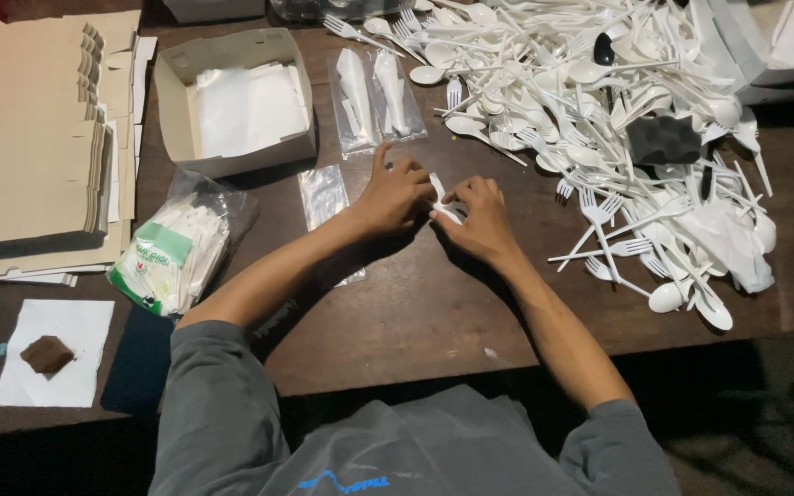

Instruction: The person is individually wrapping plastic forks and spoons into plastic sleeves on a work table.

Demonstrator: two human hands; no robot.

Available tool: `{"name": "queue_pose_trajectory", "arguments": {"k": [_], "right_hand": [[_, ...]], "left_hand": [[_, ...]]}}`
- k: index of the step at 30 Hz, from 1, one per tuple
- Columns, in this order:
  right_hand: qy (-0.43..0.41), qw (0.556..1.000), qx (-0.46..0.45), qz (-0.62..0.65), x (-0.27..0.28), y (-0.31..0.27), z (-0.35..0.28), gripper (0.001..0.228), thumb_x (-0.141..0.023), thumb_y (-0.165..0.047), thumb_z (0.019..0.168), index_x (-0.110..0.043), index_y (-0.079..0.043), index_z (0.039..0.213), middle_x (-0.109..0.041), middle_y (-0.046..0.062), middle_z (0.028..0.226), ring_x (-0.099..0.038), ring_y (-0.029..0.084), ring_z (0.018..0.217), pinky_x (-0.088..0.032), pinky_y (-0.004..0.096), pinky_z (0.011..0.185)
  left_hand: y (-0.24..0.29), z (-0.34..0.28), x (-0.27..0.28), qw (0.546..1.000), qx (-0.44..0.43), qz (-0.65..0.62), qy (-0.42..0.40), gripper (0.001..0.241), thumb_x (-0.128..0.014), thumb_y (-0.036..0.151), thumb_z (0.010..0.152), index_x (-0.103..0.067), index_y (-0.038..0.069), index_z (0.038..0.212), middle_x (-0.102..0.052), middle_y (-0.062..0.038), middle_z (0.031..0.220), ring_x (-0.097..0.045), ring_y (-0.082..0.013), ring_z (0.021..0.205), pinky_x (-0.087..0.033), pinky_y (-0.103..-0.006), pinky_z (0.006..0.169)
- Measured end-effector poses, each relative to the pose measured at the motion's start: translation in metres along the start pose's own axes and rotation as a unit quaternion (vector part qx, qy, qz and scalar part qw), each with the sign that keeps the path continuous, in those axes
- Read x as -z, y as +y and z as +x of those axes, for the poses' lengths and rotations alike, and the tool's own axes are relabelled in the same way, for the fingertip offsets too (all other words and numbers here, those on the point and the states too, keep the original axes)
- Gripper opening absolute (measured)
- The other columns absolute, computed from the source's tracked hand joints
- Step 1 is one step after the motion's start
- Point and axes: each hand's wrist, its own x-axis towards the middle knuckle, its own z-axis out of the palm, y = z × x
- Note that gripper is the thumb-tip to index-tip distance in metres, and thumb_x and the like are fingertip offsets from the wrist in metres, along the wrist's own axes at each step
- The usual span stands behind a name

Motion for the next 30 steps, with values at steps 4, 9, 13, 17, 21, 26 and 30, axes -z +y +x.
{"name": "queue_pose_trajectory", "arguments": {"k": [4,9,13,17,21,26,30], "right_hand": [[-0.006,1.0,0.027,0.004,-0.005,-0.001,0.0,0.028,-0.083,-0.04,0.083,-0.073,-0.019,0.099,-0.063,0.006,0.103,-0.06,0.032,0.105,-0.044,0.045,0.088],[0.053,0.998,0.038,-0.003,-0.012,-0.005,0.002,0.015,-0.079,-0.03,0.092,-0.075,-0.016,0.094,-0.068,0.006,0.092,-0.064,0.029,0.096,-0.046,0.042,0.085],[0.097,0.994,0.052,-0.003,-0.013,0.01,0.011,0.014,-0.081,-0.028,0.091,-0.075,-0.015,0.094,-0.07,0.004,0.09,-0.066,0.028,0.094,-0.049,0.04,0.083],[0.175,0.978,0.102,0.058,-0.008,-0.003,0.017,0.008,-0.079,-0.016,0.094,-0.072,-0.012,0.095,-0.07,0.006,0.092,-0.065,0.029,0.095,-0.05,0.039,0.085],[0.231,0.96,0.145,0.063,-0.009,-0.029,0.017,0.01,-0.08,-0.007,0.091,-0.071,-0.01,0.094,-0.068,0.005,0.092,-0.065,0.029,0.099,-0.051,0.039,0.088],[0.229,0.958,0.153,0.083,-0.016,-0.041,0.008,0.008,-0.078,-0.005,0.092,-0.071,-0.008,0.094,-0.068,0.005,0.096,-0.065,0.029,0.102,-0.051,0.039,0.092],[0.215,0.959,0.154,0.1,-0.019,-0.041,0.004,0.01,-0.078,-0.004,0.09,-0.071,-0.006,0.097,-0.069,0.009,0.102,-0.066,0.032,0.105,-0.051,0.042,0.092]], "left_hand": [[0.001,-0.006,0.0,1.0,0.005,-0.008,0.023,0.019,-0.075,0.035,0.088,-0.067,0.025,0.102,-0.067,0.001,0.105,-0.054,-0.0232,0.125,-0.011,-0.0755,0.112],[-0.004,-0.007,-0.002,0.999,0.032,-0.027,0.033,0.047,-0.09,0.022,0.069,-0.067,0.026,0.11,-0.067,0.001,0.116,-0.052,-0.0238,0.134,-0.002,-0.0807,0.113],[0.001,-0.009,0.001,0.966,0.035,-0.091,0.24,0.045,-0.07,0.042,0.094,-0.062,0.025,0.135,-0.064,-0.007,0.124,-0.054,-0.0326,0.133,-0.007,-0.0797,0.107],[0.03,-0.017,-0.016,0.819,0.252,-0.28,0.432,0.024,-0.077,0.035,0.091,-0.06,0.018,0.091,-0.061,0.003,0.08,-0.064,-0.02,0.078,-0.043,-0.0354,0.077],[0.071,-0.013,0.002,0.705,0.412,-0.474,0.329,0.052,-0.083,0.051,0.084,-0.059,0.009,0.102,-0.071,-0.016,0.089,-0.074,-0.034,0.089,-0.057,-0.0483,0.08],[0.063,0.0,0.007,0.639,0.4,-0.544,0.368,0.045,-0.085,0.03,0.085,-0.062,0.004,0.113,-0.074,-0.012,0.093,-0.075,-0.0214,0.084,-0.062,-0.0359,0.068],[0.048,-0.005,-0.018,0.574,0.361,-0.627,0.383,0.037,-0.083,0.012,0.085,-0.062,-0.004,0.111,-0.071,-0.022,0.094,-0.076,-0.03,0.079,-0.067,-0.0406,0.056]]}}
